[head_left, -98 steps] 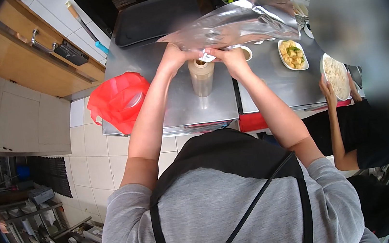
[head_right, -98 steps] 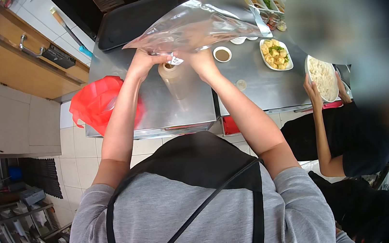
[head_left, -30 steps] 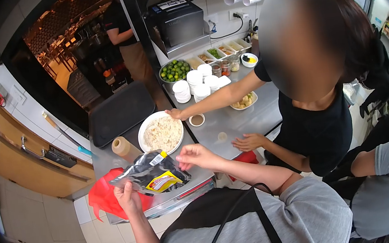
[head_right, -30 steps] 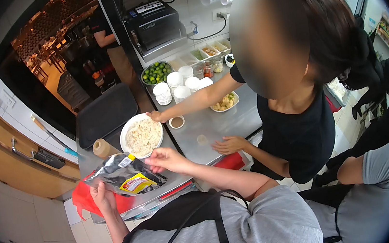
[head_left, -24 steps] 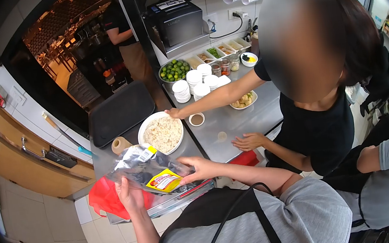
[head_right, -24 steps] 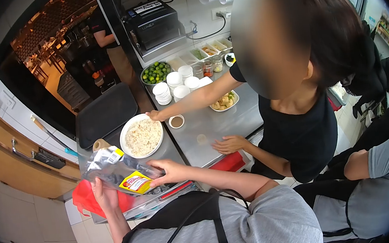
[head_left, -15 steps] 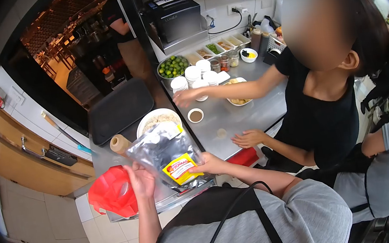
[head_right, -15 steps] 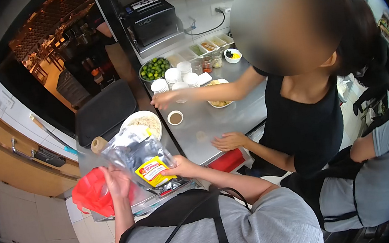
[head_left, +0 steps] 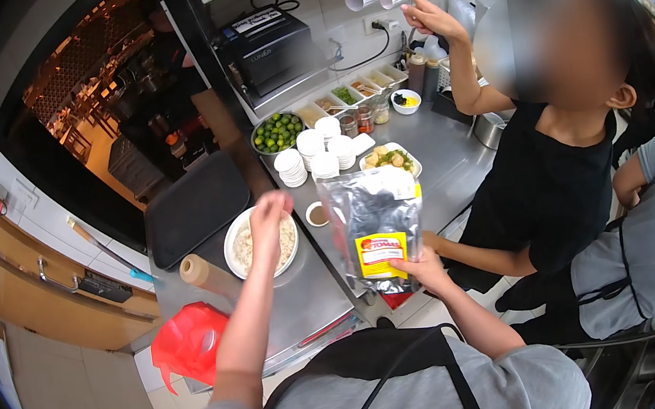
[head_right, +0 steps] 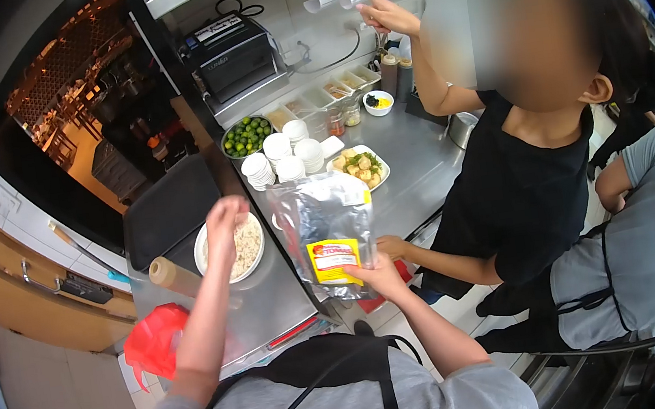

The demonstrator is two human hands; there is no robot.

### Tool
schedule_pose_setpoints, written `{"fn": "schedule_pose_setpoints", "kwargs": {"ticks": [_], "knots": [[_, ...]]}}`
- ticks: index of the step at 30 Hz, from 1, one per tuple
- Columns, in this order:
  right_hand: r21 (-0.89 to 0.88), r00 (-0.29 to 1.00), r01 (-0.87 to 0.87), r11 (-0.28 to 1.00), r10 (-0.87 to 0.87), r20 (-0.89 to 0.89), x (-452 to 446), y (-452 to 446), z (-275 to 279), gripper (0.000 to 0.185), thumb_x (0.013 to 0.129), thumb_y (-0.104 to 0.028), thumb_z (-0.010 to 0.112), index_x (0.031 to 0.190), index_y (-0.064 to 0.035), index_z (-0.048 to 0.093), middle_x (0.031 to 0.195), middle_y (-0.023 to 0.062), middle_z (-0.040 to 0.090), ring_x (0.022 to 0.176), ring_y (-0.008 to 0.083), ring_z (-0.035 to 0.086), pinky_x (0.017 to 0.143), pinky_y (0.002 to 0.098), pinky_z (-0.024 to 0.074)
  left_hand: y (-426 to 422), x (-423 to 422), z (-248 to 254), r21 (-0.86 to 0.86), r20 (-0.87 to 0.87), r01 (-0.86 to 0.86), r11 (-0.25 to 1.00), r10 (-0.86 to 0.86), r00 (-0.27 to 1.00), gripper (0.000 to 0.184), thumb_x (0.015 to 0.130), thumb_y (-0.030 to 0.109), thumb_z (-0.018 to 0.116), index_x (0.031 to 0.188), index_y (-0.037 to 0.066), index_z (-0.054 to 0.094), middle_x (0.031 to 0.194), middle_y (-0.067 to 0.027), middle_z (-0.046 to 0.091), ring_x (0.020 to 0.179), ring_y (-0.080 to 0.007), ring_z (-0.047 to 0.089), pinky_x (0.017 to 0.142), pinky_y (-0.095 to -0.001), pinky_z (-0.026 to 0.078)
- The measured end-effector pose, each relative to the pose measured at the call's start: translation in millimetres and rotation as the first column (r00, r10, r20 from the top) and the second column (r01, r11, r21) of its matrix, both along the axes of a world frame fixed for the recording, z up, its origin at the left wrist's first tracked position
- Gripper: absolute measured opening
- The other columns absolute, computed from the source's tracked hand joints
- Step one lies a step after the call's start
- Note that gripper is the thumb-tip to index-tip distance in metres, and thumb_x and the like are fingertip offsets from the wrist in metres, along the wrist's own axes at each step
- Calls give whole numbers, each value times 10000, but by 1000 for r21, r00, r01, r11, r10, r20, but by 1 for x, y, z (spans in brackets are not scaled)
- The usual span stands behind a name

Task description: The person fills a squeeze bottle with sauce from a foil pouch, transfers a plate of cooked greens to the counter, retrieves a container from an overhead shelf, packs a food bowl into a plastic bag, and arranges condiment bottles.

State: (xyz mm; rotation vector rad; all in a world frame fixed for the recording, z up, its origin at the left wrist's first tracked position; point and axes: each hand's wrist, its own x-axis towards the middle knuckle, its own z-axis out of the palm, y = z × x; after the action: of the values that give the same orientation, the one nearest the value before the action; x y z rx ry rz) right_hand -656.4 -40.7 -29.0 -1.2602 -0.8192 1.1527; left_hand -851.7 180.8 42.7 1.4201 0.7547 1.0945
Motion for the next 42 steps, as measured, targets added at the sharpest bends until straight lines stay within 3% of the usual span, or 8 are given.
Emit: {"fn": "schedule_pose_setpoints", "kwargs": {"ticks": [3, 8, 15, 19, 23, 30, 32, 42], "knots": [[17, 994, 107, 994, -107, -7, 13, -16, 4, 213, 751, -73, 644, 931, 1, 558, 814, 37, 603, 659, 83, 551, 548, 223, 452, 43, 78, 64, 436, -208, 89, 896, 4, 978, 207, 841, 168, 530, 895, -23, 590, 865, -50, 599, 814, -111, 547, 720, -234, 425], [42, 994, 80, 996, -83, 75, 28, -26, -12, 177, 745, -85, 657, 883, -2, 583, 735, 20, 595, 595, 66, 525, 528, 210, 435, 94, 204, 119, 774, -392, 266, 575, 106, 914, 222, 750, 148, 598, 965, 183, 644, 1242, -162, 430, 1146, -289, 418, 953, -363, 327], [5, 991, 88, 996, -89, 101, 39, -24, -29, 144, 746, -114, 667, 799, -4, 593, 643, 3, 568, 540, 62, 501, 502, 202, 408, 147, 296, 148, 910, -242, 95, 403, 332, 912, 302, 704, 122, 620, 994, 208, 637, 1307, -135, 369, 1258, -305, 253, 1011, -379, 254], [-27, 996, 47, 999, -44, 73, 50, -21, -29, 201, 751, -156, 663, 844, 11, 598, 627, -9, 562, 557, 46, 487, 515, 205, 406, 145, 307, 156, 811, -154, 8, 585, 200, 968, 259, 704, 81, 605, 956, 124, 644, 996, -140, 602, 1065, -224, 510, 965, -366, 331], [7, 996, 76, 997, -76, 35, 56, -15, -29, 199, 761, -177, 658, 719, -9, 562, 543, -32, 513, 486, 36, 452, 456, 198, 369, 142, 301, 152, 909, -128, -5, 418, 288, 949, 234, 706, 23, 592, 923, 92, 651, 921, -98, 637, 922, -185, 587, 882, -328, 408], [10, 999, 48, 999, -48, 21, 65, -5, -35, 225, 762, -185, 660, 668, -14, 547, 514, -40, 485, 468, 28, 439, 437, 195, 349, 123, 300, 142, 656, -54, 50, 753, -19, 998, 202, 734, -15, 578, 935, 9, 588, 834, -56, 618, 803, -83, 571, 679, -216, 462], [9, 999, 53, 999, -53, -13, 63, -1, -27, 219, 762, -183, 660, 678, -14, 548, 518, -38, 488, 471, 28, 441, 437, 194, 349, 114, 302, 142, 405, 196, 53, 913, -143, 970, 150, 733, -5, 600, 868, 20, 541, 768, -44, 591, 749, -85, 566, 652, -223, 460], [-20, 999, -7, 1000, 6, -45, 65, -2, -36, 154, 755, -109, 657, 828, 5, 584, 668, 4, 581, 539, 50, 510, 493, 184, 397, 120, 299, 134, 324, 80, 163, 932, -199, 977, 118, 745, 0, 593, 847, 14, 537, 822, -43, 581, 729, -89, 553, 633, -220, 463]]}}
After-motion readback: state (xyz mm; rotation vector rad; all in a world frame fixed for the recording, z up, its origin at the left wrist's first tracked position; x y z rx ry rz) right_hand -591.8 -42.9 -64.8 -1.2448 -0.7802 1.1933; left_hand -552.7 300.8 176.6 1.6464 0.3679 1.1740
